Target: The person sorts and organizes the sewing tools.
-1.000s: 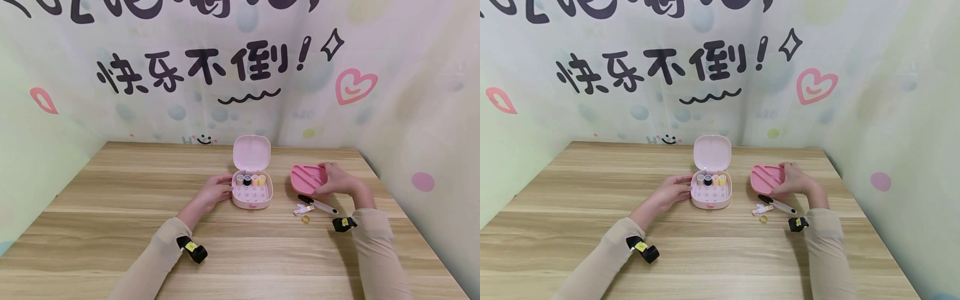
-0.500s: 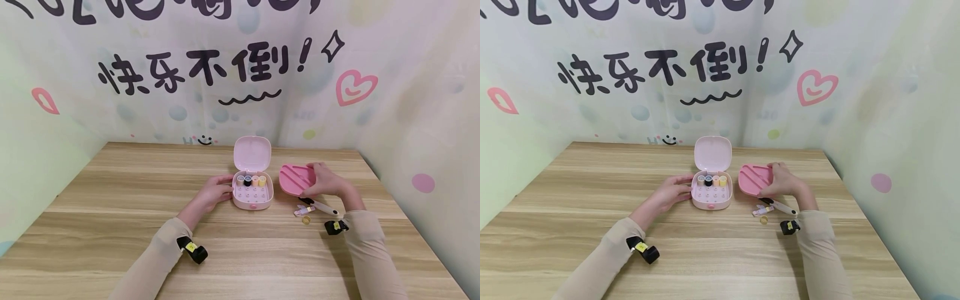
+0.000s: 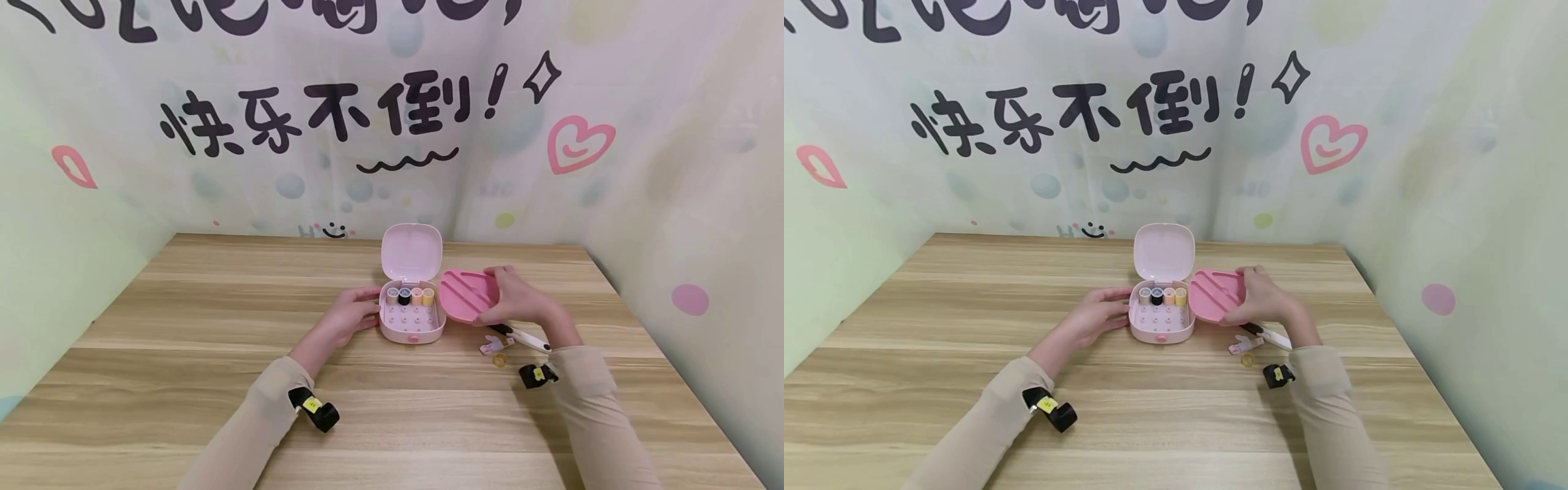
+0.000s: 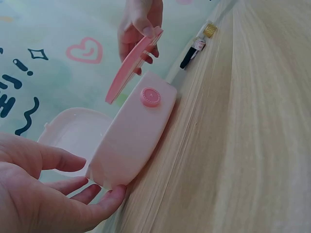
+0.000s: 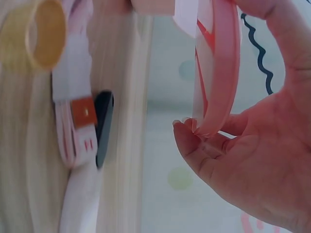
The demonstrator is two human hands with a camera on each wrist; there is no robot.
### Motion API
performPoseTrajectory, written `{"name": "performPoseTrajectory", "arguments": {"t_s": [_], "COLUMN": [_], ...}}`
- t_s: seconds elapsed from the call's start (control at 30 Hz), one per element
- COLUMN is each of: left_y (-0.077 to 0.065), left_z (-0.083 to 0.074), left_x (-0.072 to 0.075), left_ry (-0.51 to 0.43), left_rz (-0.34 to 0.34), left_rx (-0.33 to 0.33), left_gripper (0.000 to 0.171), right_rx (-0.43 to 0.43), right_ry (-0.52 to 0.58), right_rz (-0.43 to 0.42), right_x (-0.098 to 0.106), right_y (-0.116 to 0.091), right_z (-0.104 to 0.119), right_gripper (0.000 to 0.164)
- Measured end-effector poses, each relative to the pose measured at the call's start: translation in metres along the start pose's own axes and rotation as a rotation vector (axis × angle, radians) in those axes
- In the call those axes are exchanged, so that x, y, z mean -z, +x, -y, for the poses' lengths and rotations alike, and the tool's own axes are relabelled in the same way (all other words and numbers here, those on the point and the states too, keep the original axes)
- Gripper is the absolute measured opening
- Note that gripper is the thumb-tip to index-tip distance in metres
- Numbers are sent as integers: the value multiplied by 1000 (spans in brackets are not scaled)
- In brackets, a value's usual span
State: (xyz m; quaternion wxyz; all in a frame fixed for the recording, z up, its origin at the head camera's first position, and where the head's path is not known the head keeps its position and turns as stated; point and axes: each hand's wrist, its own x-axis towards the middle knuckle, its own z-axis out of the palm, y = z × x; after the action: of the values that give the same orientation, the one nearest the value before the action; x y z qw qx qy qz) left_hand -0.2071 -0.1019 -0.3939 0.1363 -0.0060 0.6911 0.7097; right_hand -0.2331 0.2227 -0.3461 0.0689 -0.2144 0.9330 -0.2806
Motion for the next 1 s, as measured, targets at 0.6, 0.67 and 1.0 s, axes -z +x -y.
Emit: {"name": "performPoseTrajectory", "arguments": {"t_s": [0.6,0.67,1.0], "left_y": [-2,-2,-1], "left_z": [0,0,0], "left_x": [1,1,1], "left_ry": [3,3,7], "left_rz": [5,3,7], "left_rx": [-10,-9,-8], "left_gripper": [47,47,46], "right_rx": [14,18,47], "right_ry": [14,11,17], "right_rz": [-7,-12,-49], "right_x": [-33,-37,-54], "right_y": [15,16,23], "right_z": [18,20,32], "right_gripper": [113,113,106]}}
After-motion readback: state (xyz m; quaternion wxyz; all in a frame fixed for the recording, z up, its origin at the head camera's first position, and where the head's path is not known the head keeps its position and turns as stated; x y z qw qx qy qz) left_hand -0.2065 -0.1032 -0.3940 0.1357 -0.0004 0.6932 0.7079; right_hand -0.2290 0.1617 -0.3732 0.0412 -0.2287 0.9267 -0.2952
